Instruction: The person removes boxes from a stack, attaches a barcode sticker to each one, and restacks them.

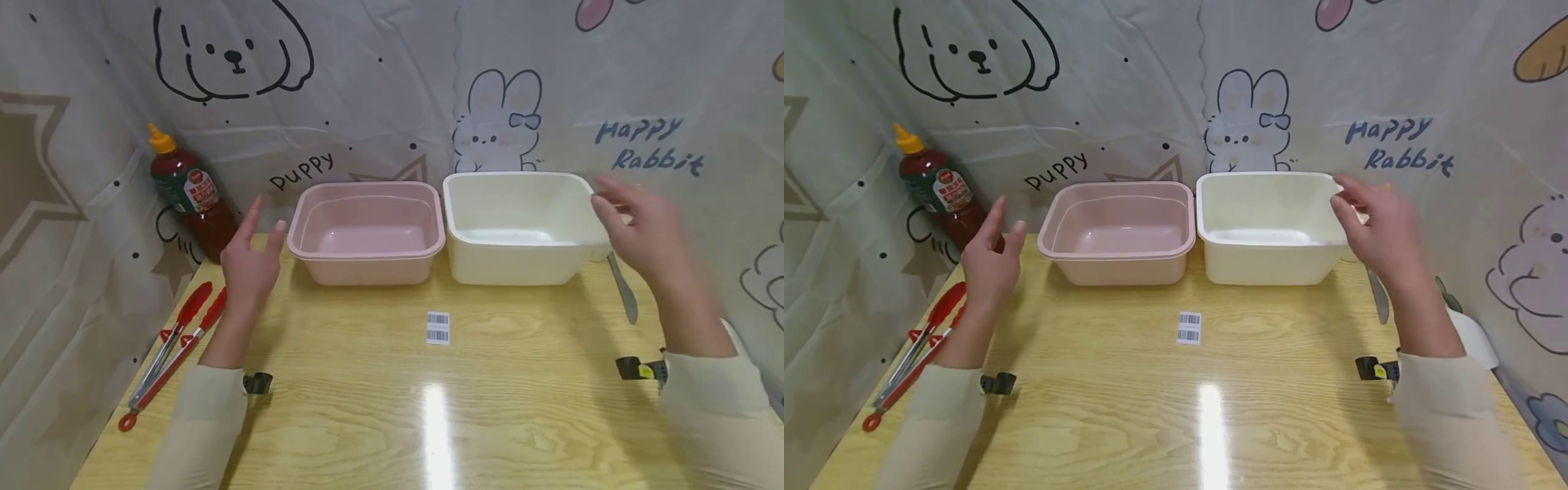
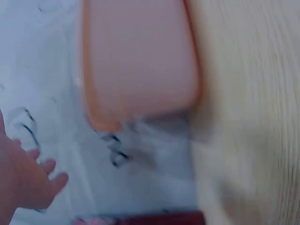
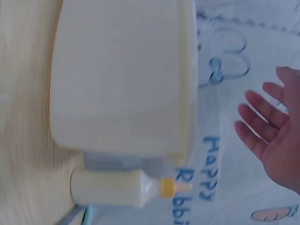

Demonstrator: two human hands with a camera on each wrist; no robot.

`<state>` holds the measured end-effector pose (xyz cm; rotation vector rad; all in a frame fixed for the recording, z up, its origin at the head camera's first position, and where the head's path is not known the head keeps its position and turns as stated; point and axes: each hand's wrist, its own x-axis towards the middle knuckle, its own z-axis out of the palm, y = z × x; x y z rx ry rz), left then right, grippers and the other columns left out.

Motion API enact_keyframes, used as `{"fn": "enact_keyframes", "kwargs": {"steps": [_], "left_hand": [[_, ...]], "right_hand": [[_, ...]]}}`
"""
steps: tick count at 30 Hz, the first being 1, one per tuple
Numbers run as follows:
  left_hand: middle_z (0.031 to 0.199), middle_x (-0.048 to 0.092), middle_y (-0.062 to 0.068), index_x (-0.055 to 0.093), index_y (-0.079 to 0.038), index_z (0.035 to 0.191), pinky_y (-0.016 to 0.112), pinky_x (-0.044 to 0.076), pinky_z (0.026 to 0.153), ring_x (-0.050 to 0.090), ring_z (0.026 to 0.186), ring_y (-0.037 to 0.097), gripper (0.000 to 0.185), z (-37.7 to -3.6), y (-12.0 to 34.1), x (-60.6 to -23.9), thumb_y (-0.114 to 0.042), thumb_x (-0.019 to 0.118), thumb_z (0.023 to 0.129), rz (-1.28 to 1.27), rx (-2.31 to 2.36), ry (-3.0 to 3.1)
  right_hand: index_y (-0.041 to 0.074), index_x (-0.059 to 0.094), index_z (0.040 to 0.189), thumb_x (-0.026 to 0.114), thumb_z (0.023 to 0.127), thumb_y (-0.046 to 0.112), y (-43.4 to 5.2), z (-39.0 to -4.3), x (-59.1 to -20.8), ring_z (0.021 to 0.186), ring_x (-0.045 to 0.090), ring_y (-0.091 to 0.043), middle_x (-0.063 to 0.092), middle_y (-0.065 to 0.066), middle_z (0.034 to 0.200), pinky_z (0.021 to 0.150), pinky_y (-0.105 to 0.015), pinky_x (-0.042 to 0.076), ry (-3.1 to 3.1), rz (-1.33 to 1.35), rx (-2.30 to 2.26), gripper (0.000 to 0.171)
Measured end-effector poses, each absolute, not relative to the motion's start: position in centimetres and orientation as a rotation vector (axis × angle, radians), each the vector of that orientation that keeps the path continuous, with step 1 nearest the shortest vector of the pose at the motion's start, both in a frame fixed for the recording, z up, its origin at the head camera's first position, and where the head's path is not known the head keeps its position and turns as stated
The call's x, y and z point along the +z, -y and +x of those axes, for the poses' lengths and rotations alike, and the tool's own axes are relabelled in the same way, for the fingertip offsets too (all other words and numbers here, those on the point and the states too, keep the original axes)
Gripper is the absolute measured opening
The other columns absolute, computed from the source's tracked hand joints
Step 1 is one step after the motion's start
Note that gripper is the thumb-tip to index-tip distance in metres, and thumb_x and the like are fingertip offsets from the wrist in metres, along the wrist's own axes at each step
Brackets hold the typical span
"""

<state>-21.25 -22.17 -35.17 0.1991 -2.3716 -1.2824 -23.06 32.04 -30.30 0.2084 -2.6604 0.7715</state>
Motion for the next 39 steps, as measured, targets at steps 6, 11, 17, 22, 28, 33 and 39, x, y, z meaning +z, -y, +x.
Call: {"fn": "enact_keyframes", "kwargs": {"steps": [6,11,17,22,28,33,39], "left_hand": [[0.149,0.055,0.006,0.056,-0.028,0.146,0.054,0.042,0.114,0.053,0.138,0.033,0.076,-17.7,18.4,-35.9,-0.076,0.059,0.086,-0.336,-1.228,2.328],[0.150,0.056,0.005,0.052,-0.027,0.149,0.052,0.044,0.113,0.054,0.138,0.031,0.076,-15.9,14.8,-38.0,-0.064,0.070,0.086,-0.584,-1.189,2.536],[0.159,0.045,-0.005,0.042,-0.033,0.155,0.053,0.039,0.117,0.042,0.148,0.026,0.083,-16.4,11.2,-40.3,-0.062,0.074,0.084,-0.602,-0.973,2.911],[0.160,0.043,-0.009,0.039,-0.036,0.156,0.053,0.045,0.111,0.046,0.145,0.025,0.081,-17.9,9.7,-41.2,-0.069,0.066,0.086,-0.619,-0.797,3.028],[0.159,0.045,-0.009,0.041,-0.033,0.155,0.050,0.044,0.112,0.048,0.143,0.026,0.079,-19.2,9.0,-40.8,-0.069,0.063,0.088,-0.610,-0.737,3.124],[0.158,0.047,-0.007,0.041,-0.030,0.156,0.051,0.043,0.113,0.047,0.143,0.028,0.078,-19.4,8.4,-40.8,-0.066,0.063,0.090,-0.580,-0.772,3.198],[0.158,0.047,-0.002,0.039,-0.028,0.157,0.051,0.041,0.115,0.047,0.143,0.030,0.077,-18.9,8.0,-41.3,-0.063,0.062,0.092,-0.560,-0.827,3.253]], "right_hand": [[0.015,0.071,0.128,0.069,0.097,0.017,-27.1,-19.2,-32.3,0.090,0.073,-0.032,0.076,-0.012,0.114,0.072,0.000,0.041,2.529,0.589,0.729,0.031],[0.011,0.074,0.123,0.071,0.095,0.016,-23.9,-18.6,-35.4,0.091,0.075,-0.026,0.078,-0.008,0.112,0.074,-0.031,0.061,2.656,0.819,0.784,0.028],[0.008,0.067,0.133,0.070,0.096,0.033,-20.4,-19.3,-38.7,0.121,0.066,-0.035,0.069,-0.012,0.132,0.102,-0.053,0.052,2.965,0.875,0.756,0.045],[0.006,0.060,0.140,0.074,0.093,0.035,-18.3,-20.3,-40.3,0.131,0.059,-0.036,0.063,-0.016,0.140,0.110,-0.053,0.046,3.066,0.930,0.663,0.057],[0.005,0.056,0.144,0.079,0.087,0.037,-16.4,-21.8,-40.8,0.120,0.063,-0.033,0.064,-0.017,0.135,0.103,-0.051,0.052,3.110,0.994,0.456,0.069],[0.008,0.059,0.139,0.083,0.083,0.036,-15.6,-22.2,-41.1,0.108,0.065,-0.030,0.066,-0.016,0.126,0.093,-0.048,0.056,3.171,0.986,0.317,0.067],[0.015,0.069,0.116,0.084,0.081,0.031,-15.3,-22.1,-41.9,0.091,0.062,-0.022,0.066,-0.009,0.111,0.079,-0.040,0.056,3.205,0.984,0.277,0.041]]}}
